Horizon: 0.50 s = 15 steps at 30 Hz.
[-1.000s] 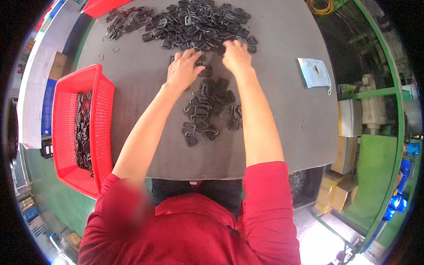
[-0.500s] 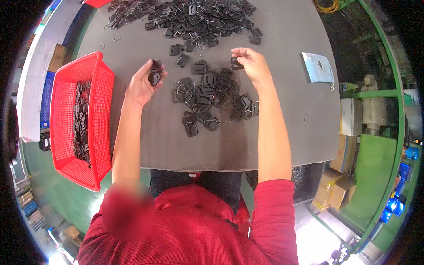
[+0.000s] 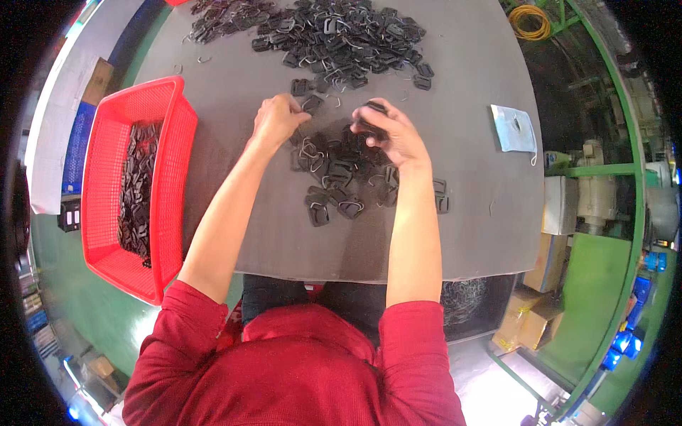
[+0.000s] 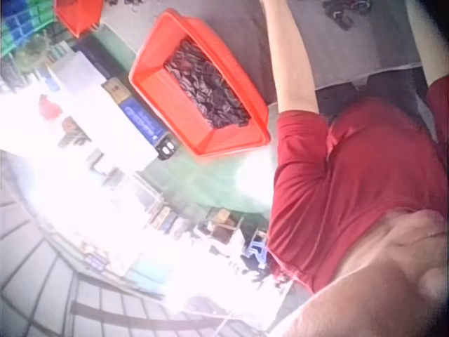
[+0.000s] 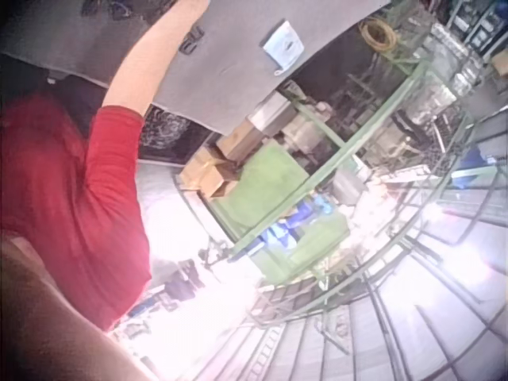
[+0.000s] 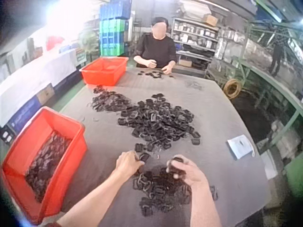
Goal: The person sorts through a pile of black plastic buckles and metal rings on a table, picking out specific items and placing them into a red basket.
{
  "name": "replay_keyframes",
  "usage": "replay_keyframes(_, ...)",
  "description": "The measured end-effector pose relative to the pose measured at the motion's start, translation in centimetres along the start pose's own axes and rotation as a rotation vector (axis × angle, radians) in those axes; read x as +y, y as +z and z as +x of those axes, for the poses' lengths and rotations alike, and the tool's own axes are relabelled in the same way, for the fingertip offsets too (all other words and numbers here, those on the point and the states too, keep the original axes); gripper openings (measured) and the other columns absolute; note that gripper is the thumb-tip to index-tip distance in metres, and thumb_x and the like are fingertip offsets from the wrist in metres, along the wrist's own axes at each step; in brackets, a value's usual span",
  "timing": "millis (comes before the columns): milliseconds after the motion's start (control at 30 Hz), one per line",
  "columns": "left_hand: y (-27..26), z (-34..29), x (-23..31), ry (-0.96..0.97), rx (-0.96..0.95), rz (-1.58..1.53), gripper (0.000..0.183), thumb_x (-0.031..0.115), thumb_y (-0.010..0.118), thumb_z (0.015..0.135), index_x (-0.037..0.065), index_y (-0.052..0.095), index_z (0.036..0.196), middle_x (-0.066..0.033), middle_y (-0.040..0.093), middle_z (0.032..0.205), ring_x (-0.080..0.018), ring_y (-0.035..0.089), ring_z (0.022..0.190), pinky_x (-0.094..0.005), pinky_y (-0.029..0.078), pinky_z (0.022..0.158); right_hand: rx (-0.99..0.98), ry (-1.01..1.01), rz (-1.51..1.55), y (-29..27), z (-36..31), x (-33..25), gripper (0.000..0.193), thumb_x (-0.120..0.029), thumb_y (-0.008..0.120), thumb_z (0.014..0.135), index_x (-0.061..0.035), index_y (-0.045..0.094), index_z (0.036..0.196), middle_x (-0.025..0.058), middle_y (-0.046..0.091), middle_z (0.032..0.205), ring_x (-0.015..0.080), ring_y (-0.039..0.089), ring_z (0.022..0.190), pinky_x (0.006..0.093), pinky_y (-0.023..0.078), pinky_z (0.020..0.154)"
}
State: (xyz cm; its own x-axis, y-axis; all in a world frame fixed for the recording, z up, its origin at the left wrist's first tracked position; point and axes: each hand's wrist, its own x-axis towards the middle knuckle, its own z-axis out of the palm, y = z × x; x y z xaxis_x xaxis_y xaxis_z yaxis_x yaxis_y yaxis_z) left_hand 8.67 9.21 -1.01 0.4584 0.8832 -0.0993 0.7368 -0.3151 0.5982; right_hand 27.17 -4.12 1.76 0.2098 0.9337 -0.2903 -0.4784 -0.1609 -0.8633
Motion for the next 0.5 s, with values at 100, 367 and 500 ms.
replay_keyframes(100,-0.1,-0.1,0.0,-0.066,-0.043,-0.111,0.022,0.021,0.074,0.068,0.004,0.068,0.08,-0.0129,0.066,0.078,-0.0272,0.064,0.075,-0.0376,0.049,0.071,0.113,-0.002,-0.002,1.1,0.3,-0.5,0.024,-0.024,0.071,0.077,-0.0071,0.064,0.092,0.0019,0.063,0.078,0.0101,0.061,0.073,0.0186,0.038,0.049)
replay_keyframes(367,-2.1,-1.5,-5.5,-0.323,-0.313,-1.343,0.029,0.036,0.065,0.084,0.007,0.058,0.09,-0.0015,0.06,0.08,-0.0083,0.058,0.065,-0.0161,0.039,0.045,0.205,-0.054,-1.449,5.8,9.0,2.6,0.044,-0.039,0.076,0.066,-0.0079,0.066,0.096,0.0136,0.066,0.096,0.0301,0.062,0.094,0.0383,0.049,0.08)
replay_keyframes(500,-3.8,-2.8,-5.2,-0.509,-0.228,-1.564,0.033,0.043,0.061,0.085,0.01,0.06,0.086,-0.001,0.061,0.08,-0.0092,0.058,0.064,-0.0188,0.041,0.043,0.078,-0.058,-1.28,4.9,8.7,0.8,0.031,-0.034,0.075,0.067,-0.0078,0.07,0.084,0.0128,0.068,0.088,0.0272,0.064,0.088,0.0366,0.049,0.078)
